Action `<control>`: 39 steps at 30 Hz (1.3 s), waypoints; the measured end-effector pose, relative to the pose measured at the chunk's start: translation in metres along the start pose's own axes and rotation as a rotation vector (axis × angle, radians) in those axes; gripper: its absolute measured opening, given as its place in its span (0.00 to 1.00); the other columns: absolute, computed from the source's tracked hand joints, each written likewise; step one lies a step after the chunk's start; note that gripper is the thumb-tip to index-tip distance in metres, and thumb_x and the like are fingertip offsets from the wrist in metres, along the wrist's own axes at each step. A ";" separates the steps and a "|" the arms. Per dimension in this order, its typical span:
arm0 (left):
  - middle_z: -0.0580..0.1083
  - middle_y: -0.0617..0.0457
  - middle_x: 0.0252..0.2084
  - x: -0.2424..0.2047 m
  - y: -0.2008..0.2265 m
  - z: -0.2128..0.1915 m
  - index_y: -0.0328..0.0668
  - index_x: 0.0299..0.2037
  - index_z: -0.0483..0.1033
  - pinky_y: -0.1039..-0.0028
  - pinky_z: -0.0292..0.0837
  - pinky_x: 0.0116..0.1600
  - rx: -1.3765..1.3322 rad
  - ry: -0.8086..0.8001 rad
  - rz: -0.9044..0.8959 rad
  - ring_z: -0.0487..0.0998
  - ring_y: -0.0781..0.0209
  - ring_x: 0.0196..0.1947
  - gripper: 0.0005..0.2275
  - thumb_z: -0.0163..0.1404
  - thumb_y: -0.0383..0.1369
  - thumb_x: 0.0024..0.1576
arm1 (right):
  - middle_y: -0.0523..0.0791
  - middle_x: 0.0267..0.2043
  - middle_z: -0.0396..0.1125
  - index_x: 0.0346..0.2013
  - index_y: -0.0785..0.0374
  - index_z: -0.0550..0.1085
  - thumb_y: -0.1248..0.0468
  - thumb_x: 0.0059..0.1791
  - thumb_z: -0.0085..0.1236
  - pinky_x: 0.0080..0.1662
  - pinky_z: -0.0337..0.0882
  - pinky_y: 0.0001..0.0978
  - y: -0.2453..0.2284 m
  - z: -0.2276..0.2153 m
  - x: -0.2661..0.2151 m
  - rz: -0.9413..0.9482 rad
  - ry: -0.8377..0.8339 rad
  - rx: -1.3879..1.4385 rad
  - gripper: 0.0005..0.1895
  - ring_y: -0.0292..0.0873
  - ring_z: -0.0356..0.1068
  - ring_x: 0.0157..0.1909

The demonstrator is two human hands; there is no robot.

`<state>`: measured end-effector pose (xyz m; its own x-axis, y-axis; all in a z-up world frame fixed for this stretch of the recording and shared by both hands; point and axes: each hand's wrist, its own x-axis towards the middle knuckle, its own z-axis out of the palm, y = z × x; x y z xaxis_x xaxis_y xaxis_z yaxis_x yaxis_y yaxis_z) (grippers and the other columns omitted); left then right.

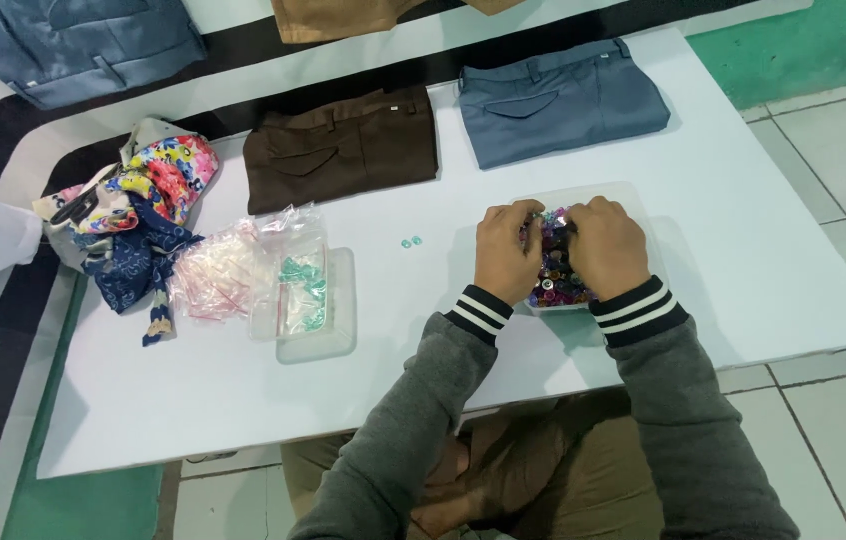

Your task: Sorting small colorful buttons from a large bin into smaller plastic bags and containers on a work table.

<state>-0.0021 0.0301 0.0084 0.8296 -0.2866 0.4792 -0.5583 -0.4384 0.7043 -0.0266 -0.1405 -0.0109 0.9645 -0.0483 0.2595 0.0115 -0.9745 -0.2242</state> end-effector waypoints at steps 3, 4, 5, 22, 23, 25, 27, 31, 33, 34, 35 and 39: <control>0.79 0.52 0.39 -0.001 0.000 -0.001 0.47 0.50 0.75 0.61 0.71 0.57 0.009 -0.006 -0.004 0.77 0.51 0.51 0.07 0.47 0.28 0.64 | 0.47 0.39 0.69 0.50 0.59 0.79 0.67 0.54 0.52 0.47 0.73 0.40 -0.005 -0.006 0.000 0.074 0.004 0.100 0.12 0.49 0.72 0.46; 0.79 0.52 0.39 -0.002 -0.001 0.000 0.47 0.50 0.75 0.61 0.71 0.57 0.008 -0.001 -0.005 0.77 0.51 0.51 0.07 0.47 0.28 0.64 | 0.47 0.39 0.69 0.50 0.59 0.79 0.67 0.54 0.52 0.47 0.73 0.40 -0.002 -0.002 0.001 0.070 0.004 0.098 0.12 0.49 0.72 0.46; 0.79 0.52 0.40 -0.002 -0.003 0.001 0.48 0.50 0.75 0.62 0.71 0.58 0.017 -0.006 -0.007 0.76 0.52 0.51 0.07 0.48 0.28 0.64 | 0.47 0.40 0.70 0.52 0.59 0.79 0.66 0.54 0.54 0.47 0.74 0.42 0.001 0.002 0.001 0.088 0.015 0.146 0.13 0.50 0.72 0.46; 0.79 0.53 0.38 -0.001 -0.010 0.005 0.48 0.50 0.75 0.61 0.73 0.55 0.024 -0.031 -0.016 0.77 0.52 0.52 0.08 0.49 0.29 0.63 | 0.47 0.44 0.68 0.46 0.60 0.83 0.66 0.45 0.64 0.51 0.76 0.44 -0.001 0.005 0.001 0.065 -0.085 -0.020 0.14 0.51 0.69 0.54; 0.79 0.53 0.39 -0.001 -0.011 0.006 0.49 0.50 0.75 0.61 0.73 0.56 0.021 -0.041 -0.019 0.76 0.53 0.53 0.08 0.48 0.29 0.63 | 0.47 0.43 0.67 0.46 0.60 0.83 0.68 0.44 0.63 0.51 0.76 0.43 0.003 0.010 0.000 0.052 -0.070 -0.036 0.15 0.50 0.69 0.53; 0.79 0.53 0.39 -0.001 -0.010 0.005 0.49 0.51 0.74 0.61 0.72 0.57 0.017 -0.050 -0.023 0.76 0.53 0.54 0.08 0.48 0.29 0.64 | 0.46 0.42 0.66 0.45 0.59 0.82 0.70 0.43 0.61 0.51 0.75 0.41 0.004 0.010 -0.001 0.039 -0.054 -0.053 0.16 0.49 0.68 0.52; 0.79 0.51 0.39 0.000 -0.007 0.002 0.47 0.51 0.74 0.60 0.73 0.56 0.014 -0.060 -0.029 0.76 0.52 0.53 0.08 0.47 0.29 0.64 | 0.47 0.41 0.66 0.46 0.60 0.83 0.72 0.43 0.61 0.52 0.74 0.41 -0.003 0.002 -0.002 0.021 -0.050 -0.025 0.17 0.50 0.68 0.52; 0.79 0.51 0.39 -0.001 -0.006 0.001 0.47 0.51 0.74 0.61 0.73 0.56 0.009 -0.064 -0.025 0.76 0.51 0.53 0.08 0.47 0.28 0.64 | 0.48 0.42 0.67 0.44 0.60 0.83 0.73 0.44 0.60 0.53 0.74 0.41 -0.008 0.000 -0.002 -0.030 -0.041 0.005 0.16 0.51 0.69 0.52; 0.78 0.51 0.39 -0.001 -0.006 0.002 0.46 0.51 0.75 0.61 0.73 0.56 0.004 -0.072 -0.032 0.75 0.52 0.54 0.08 0.47 0.29 0.64 | 0.47 0.40 0.67 0.43 0.59 0.84 0.73 0.44 0.59 0.52 0.74 0.39 -0.006 0.003 -0.003 -0.021 -0.024 -0.014 0.14 0.49 0.69 0.51; 0.78 0.51 0.39 -0.001 -0.009 0.004 0.46 0.51 0.75 0.61 0.73 0.56 0.004 -0.071 -0.031 0.75 0.52 0.54 0.08 0.47 0.29 0.64 | 0.47 0.40 0.67 0.43 0.59 0.84 0.73 0.44 0.59 0.52 0.74 0.39 -0.006 0.001 -0.002 -0.022 -0.023 -0.015 0.14 0.49 0.69 0.51; 0.79 0.52 0.39 -0.001 -0.012 0.007 0.48 0.51 0.75 0.61 0.72 0.57 0.007 -0.074 -0.035 0.75 0.52 0.54 0.08 0.48 0.29 0.63 | 0.48 0.39 0.67 0.44 0.61 0.83 0.73 0.46 0.58 0.52 0.74 0.39 -0.007 -0.001 -0.002 -0.008 -0.017 -0.003 0.14 0.50 0.69 0.50; 0.80 0.55 0.39 -0.001 -0.017 0.012 0.51 0.50 0.78 0.62 0.70 0.58 0.013 -0.074 -0.033 0.75 0.54 0.53 0.08 0.50 0.30 0.62 | 0.47 0.39 0.66 0.47 0.62 0.80 0.68 0.50 0.57 0.50 0.74 0.42 -0.023 -0.025 -0.002 0.041 0.014 0.136 0.12 0.49 0.70 0.49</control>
<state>0.0062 0.0279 -0.0105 0.8463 -0.3338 0.4151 -0.5306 -0.4597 0.7121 -0.0356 -0.1237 0.0174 0.9612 -0.0913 0.2603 0.0088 -0.9330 -0.3599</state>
